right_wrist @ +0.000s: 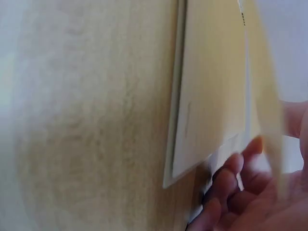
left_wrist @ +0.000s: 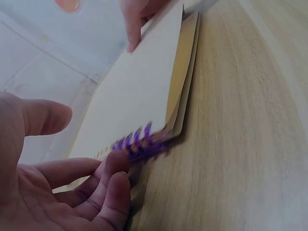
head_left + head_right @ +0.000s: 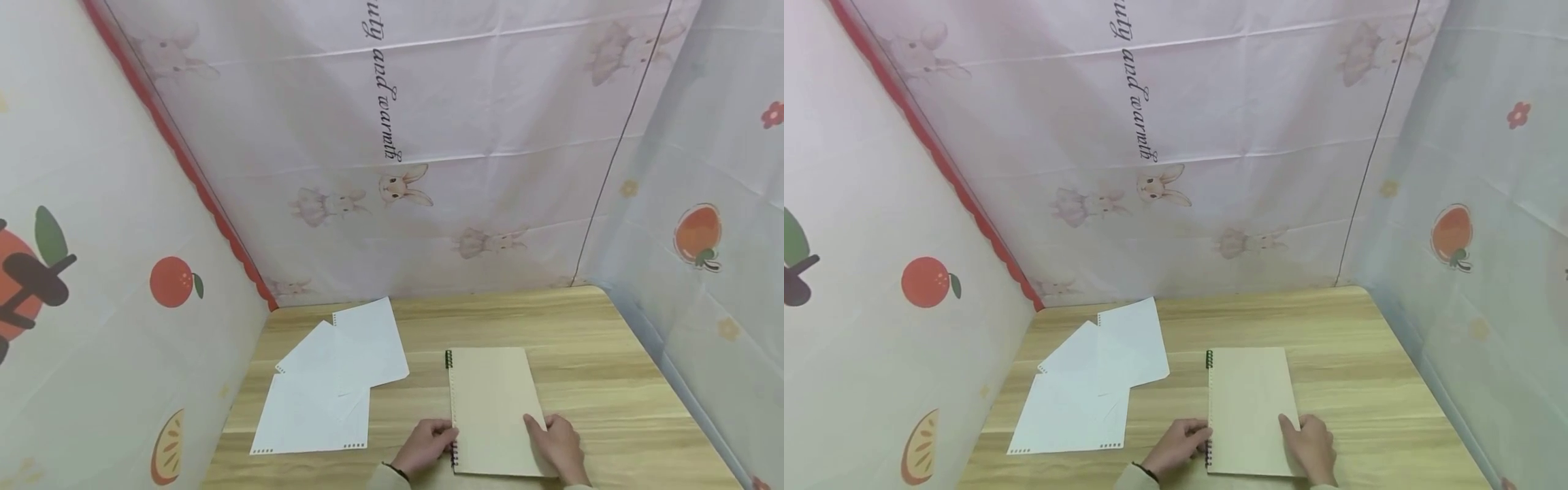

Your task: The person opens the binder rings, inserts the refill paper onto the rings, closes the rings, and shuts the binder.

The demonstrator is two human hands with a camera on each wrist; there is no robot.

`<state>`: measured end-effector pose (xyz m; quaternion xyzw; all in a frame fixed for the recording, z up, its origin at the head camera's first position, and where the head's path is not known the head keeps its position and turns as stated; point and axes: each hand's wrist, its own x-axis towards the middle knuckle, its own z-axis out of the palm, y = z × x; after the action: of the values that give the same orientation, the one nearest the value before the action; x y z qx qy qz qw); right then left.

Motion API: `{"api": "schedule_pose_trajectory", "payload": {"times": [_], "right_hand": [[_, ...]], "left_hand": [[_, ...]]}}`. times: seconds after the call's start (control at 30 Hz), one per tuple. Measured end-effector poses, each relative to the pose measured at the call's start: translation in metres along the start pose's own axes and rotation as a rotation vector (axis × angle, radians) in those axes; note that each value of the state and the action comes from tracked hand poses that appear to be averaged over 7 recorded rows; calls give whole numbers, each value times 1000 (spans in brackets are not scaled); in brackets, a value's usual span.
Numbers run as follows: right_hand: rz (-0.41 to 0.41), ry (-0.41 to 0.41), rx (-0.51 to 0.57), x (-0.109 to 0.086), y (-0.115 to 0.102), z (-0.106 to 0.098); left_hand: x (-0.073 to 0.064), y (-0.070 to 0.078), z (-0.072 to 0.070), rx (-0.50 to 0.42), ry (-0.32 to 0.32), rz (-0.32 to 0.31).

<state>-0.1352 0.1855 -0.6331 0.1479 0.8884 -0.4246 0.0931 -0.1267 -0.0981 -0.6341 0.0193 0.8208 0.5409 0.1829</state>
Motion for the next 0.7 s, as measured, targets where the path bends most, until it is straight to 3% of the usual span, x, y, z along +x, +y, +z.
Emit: {"api": "schedule_pose_trajectory", "payload": {"times": [0.23,0.33,0.53,0.7], "right_hand": [[6,-22,189,0,4,-15],[-5,-85,294,-2,6,-28],[-5,-296,539,-9,10,-51],[-200,-578,735,-16,7,-64]], "left_hand": [[-1,-1,0,1,-21,20],[0,-2,-1,-18,-21,-5],[0,-4,-2,-68,-12,-45],[-2,-3,-5,-82,-10,-8]]}}
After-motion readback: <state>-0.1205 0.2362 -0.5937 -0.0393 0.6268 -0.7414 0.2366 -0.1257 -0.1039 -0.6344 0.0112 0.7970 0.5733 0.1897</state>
